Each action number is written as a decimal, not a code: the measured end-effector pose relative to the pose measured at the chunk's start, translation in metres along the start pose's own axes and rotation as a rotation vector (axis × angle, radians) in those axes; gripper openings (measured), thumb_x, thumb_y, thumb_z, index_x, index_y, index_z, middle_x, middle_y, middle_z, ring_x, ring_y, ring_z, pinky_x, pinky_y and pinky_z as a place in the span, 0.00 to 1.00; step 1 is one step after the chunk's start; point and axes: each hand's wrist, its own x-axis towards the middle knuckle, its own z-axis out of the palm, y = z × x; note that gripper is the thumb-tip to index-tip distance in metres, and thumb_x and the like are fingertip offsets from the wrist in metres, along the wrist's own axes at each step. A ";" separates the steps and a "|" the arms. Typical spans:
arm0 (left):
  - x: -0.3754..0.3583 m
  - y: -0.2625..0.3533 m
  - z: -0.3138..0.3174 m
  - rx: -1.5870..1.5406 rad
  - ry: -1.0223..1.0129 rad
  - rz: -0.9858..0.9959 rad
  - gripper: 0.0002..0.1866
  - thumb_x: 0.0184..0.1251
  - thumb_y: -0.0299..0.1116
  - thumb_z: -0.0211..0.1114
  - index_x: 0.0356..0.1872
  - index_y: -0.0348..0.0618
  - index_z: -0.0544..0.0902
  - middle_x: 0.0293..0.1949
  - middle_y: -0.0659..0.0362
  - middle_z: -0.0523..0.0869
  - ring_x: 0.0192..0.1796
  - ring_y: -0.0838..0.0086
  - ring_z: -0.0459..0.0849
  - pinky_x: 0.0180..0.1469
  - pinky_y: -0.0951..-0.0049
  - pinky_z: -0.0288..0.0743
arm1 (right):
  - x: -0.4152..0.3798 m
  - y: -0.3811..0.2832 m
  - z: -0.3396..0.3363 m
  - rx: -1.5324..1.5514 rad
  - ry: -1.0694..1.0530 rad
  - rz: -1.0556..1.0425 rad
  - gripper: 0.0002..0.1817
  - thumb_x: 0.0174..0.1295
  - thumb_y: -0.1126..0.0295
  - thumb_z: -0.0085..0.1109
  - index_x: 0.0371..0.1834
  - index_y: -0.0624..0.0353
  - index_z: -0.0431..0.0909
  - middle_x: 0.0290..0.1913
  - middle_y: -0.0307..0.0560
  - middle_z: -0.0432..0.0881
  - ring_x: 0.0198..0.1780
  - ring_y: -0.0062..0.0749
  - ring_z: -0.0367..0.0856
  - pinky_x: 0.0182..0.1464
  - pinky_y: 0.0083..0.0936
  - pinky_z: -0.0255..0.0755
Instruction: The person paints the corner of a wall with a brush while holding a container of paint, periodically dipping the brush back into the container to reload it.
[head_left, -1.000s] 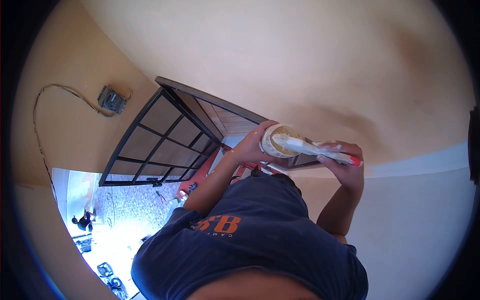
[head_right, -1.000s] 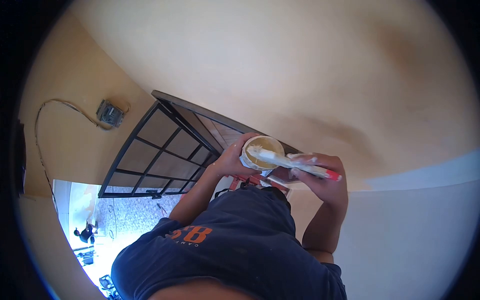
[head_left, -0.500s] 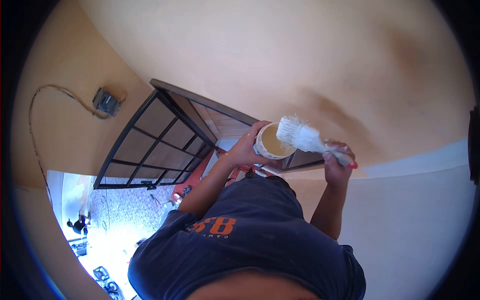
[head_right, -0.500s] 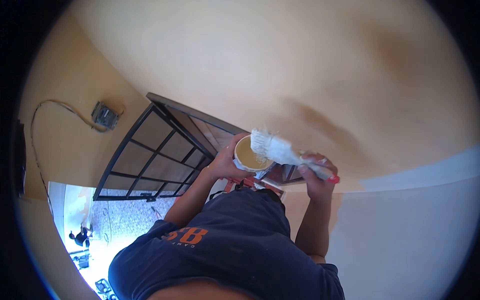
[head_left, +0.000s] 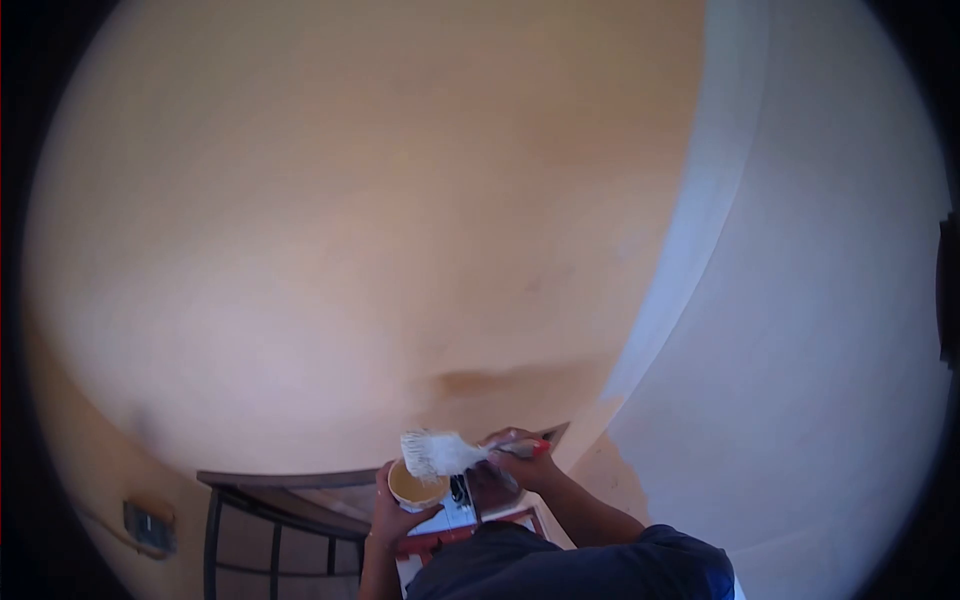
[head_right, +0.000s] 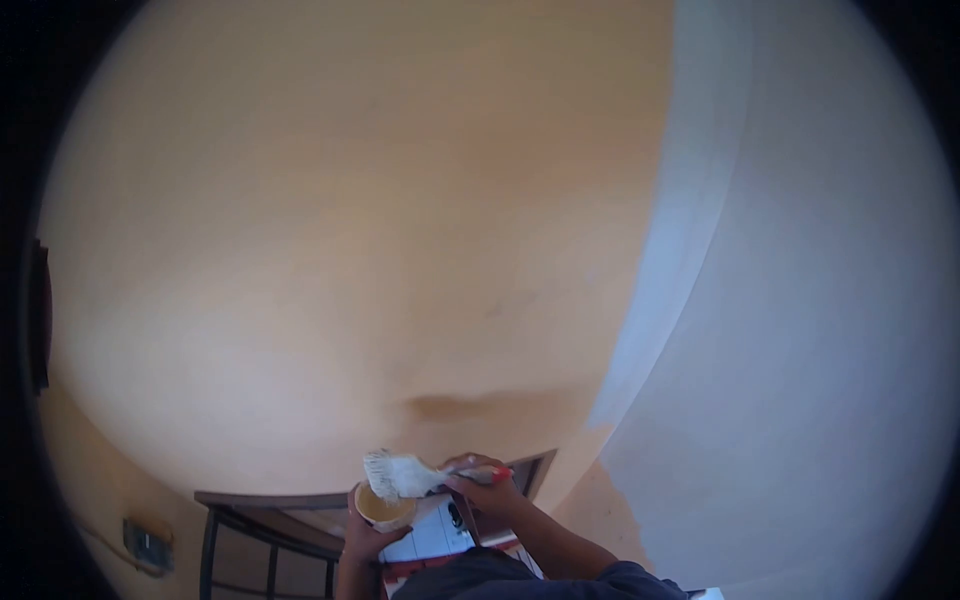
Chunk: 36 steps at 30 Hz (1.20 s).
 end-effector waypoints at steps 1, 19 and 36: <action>0.002 0.000 -0.005 0.015 -0.007 0.005 0.51 0.31 0.35 0.83 0.58 0.40 0.58 0.52 0.51 0.73 0.56 0.66 0.74 0.55 0.65 0.71 | 0.003 -0.003 0.006 -0.015 -0.003 -0.033 0.10 0.56 0.74 0.61 0.42 0.62 0.78 0.40 0.43 0.82 0.43 0.23 0.78 0.48 0.22 0.72; 0.024 0.024 -0.114 -0.213 -0.367 0.076 0.46 0.36 0.37 0.81 0.58 0.35 0.64 0.50 0.53 0.79 0.54 0.67 0.79 0.55 0.68 0.73 | 0.017 -0.017 0.085 0.691 0.451 -0.330 0.02 0.64 0.69 0.51 0.34 0.49 0.69 0.26 0.36 0.75 0.24 0.21 0.78 0.25 0.19 0.75; -0.021 0.052 -0.422 -0.433 -0.442 0.422 0.50 0.36 0.48 0.79 0.61 0.38 0.63 0.53 0.55 0.76 0.56 0.67 0.76 0.56 0.66 0.74 | 0.042 -0.174 0.308 0.138 0.488 -1.439 0.13 0.53 0.77 0.64 0.36 0.65 0.69 0.35 0.46 0.77 0.35 0.29 0.80 0.34 0.21 0.82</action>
